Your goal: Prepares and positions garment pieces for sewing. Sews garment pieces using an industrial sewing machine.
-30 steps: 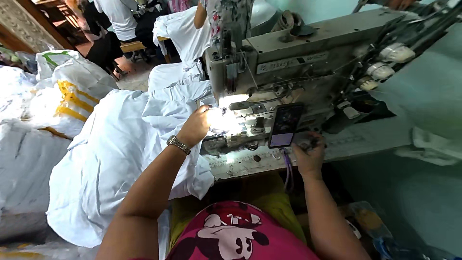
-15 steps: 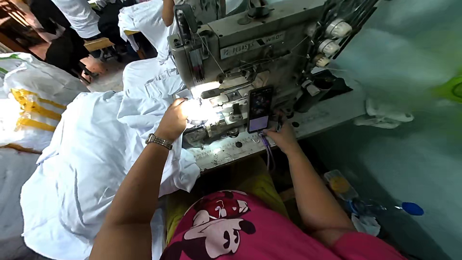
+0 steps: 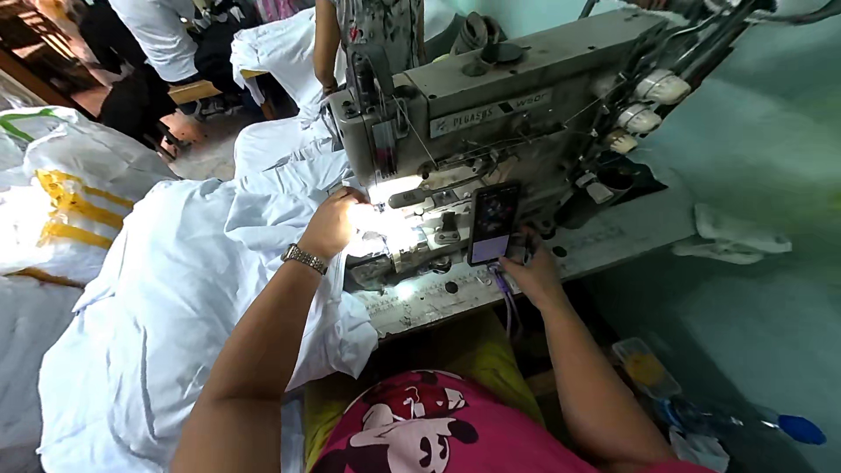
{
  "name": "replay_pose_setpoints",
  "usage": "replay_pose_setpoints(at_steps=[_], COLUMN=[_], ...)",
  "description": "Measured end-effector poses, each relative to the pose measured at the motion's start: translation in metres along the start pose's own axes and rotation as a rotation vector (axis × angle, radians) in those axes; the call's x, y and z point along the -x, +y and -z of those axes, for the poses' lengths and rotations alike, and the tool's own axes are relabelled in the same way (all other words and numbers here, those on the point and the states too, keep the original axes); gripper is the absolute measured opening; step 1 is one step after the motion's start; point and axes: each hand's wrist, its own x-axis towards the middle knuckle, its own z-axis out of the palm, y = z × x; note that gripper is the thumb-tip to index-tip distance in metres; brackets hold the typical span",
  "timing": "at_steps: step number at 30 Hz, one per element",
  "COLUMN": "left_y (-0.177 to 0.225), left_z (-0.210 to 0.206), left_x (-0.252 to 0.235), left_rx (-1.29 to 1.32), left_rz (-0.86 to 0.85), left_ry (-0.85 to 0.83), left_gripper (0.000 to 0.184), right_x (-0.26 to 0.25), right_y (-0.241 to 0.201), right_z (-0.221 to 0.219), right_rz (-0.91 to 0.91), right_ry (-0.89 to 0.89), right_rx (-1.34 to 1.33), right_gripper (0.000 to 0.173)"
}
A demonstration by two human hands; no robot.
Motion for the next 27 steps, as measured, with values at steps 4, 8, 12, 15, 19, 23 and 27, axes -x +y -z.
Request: replay_pose_setpoints(at_steps=[4, 8, 12, 15, 19, 23, 27], left_y=[-0.013, -0.045, -0.046, -0.011, 0.021, 0.024, 0.013], left_z=[0.000, 0.010, 0.018, 0.010, -0.004, -0.034, -0.055], left_x=[-0.018, -0.022, 0.031, 0.085, 0.127, 0.143, 0.148], left_rx=[-0.142, -0.328, -0.333, -0.393, -0.461, -0.407, -0.275], left_rz=[-0.170, -0.027, 0.309, 0.335, 0.264, 0.282, 0.350], left_ry=[0.011, 0.003, 0.414, 0.623, 0.698, 0.677, 0.574], left_gripper=[0.015, 0.023, 0.026, 0.026, 0.025, 0.024, 0.024], right_x=[0.001, 0.003, 0.003, 0.007, 0.007, 0.007, 0.010], right_y=[-0.001, -0.001, 0.003, -0.001, 0.000, 0.001, -0.004], right_z=[-0.001, -0.001, 0.001, -0.001, -0.002, -0.001, 0.001], right_rz=[-0.009, -0.016, -0.008, 0.012, 0.054, 0.045, 0.040], right_ry=[0.025, 0.026, 0.025, 0.044, 0.051, 0.062, 0.052], right_rx=[0.012, 0.017, 0.003, -0.032, -0.023, -0.052, -0.059], right_gripper=[0.074, 0.076, 0.074, 0.069, 0.065, 0.063, 0.060])
